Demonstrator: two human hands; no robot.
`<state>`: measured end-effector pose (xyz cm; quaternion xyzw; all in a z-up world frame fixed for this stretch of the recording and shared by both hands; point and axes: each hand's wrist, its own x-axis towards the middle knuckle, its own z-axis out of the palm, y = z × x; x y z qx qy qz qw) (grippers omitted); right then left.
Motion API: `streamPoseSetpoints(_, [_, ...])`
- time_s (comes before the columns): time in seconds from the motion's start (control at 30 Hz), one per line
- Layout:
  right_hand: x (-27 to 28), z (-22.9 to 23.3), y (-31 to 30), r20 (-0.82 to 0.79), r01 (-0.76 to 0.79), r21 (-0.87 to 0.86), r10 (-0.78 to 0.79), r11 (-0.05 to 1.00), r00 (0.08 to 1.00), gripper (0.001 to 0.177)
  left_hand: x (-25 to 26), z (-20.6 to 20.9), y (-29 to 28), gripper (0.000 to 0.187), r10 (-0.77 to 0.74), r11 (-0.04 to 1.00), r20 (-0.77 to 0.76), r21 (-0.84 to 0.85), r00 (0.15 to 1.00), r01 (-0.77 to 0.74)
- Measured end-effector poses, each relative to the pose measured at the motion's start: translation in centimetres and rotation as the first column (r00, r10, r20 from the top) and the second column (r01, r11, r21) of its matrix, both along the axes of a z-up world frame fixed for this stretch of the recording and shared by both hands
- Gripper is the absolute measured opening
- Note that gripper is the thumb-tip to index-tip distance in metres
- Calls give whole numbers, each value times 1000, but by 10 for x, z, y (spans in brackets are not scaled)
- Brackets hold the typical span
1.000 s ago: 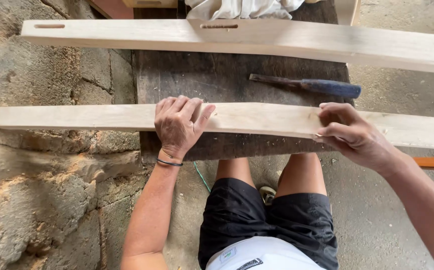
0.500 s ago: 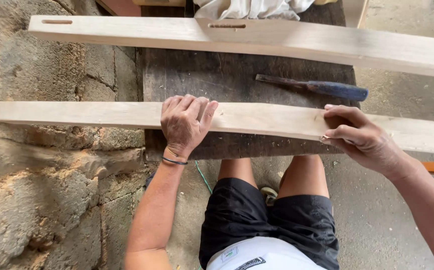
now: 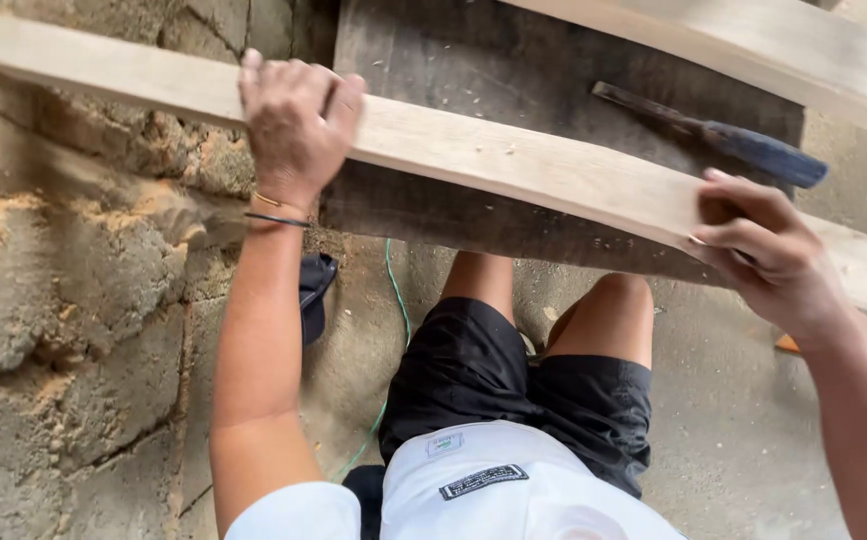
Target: The person uses a chisel to carve and smooth the edges of a long wooden plank resting on a workbench. They then use a piece of sandpaper to sand the surface of the plank.
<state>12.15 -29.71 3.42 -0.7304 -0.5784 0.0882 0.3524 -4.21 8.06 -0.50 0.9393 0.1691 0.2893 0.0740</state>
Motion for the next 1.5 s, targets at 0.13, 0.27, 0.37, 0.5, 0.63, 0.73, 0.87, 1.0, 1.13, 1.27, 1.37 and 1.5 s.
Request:
streamPoseSetpoints(0.13, [-1,-6,41,-24,-23,24,23,999,999,13,5,-2,2,29,4,995,94,98,996,-14])
streamPoseSetpoints(0.27, [-21,-3,127,70,-208,10,207,978,976,8,5,1,3,29,-24,994,149,110,989,7])
streamPoseSetpoints(0.37, [-21,-2,130,45,-234,-5,234,972,971,8,3,0,8,30,-40,992,179,128,983,17])
streamPoseSetpoints(0.5, [-8,-3,64,16,-142,16,142,990,990,16,5,2,5,31,-43,993,239,118,970,15])
streamPoseSetpoints(0.63, [-12,-7,86,68,-110,7,109,994,992,15,6,2,3,33,-38,992,236,127,971,8])
streamPoseSetpoints(0.73, [-25,-7,140,86,-261,33,258,965,962,13,5,2,3,32,-27,991,220,133,975,-2])
streamPoseSetpoints(0.87, [-34,2,150,98,-276,-13,276,961,956,7,3,3,5,31,-40,992,245,126,969,9])
streamPoseSetpoints(1.0, [-20,-11,98,52,-216,121,211,969,976,13,6,5,2,31,-34,997,278,81,960,12])
streamPoseSetpoints(1.13, [-31,-8,148,123,-193,-17,194,981,973,13,5,6,0,32,-26,994,279,105,960,-3])
streamPoseSetpoints(1.27, [-50,-4,210,152,-357,36,348,933,925,7,1,11,5,31,-42,992,248,128,968,11])
streamPoseSetpoints(1.37, [-43,-9,172,135,-318,51,309,947,941,4,2,4,4,29,-98,987,213,144,972,68])
streamPoseSetpoints(1.5, [-6,-20,47,74,-150,52,146,987,987,18,5,-1,6,34,-59,983,202,185,978,21])
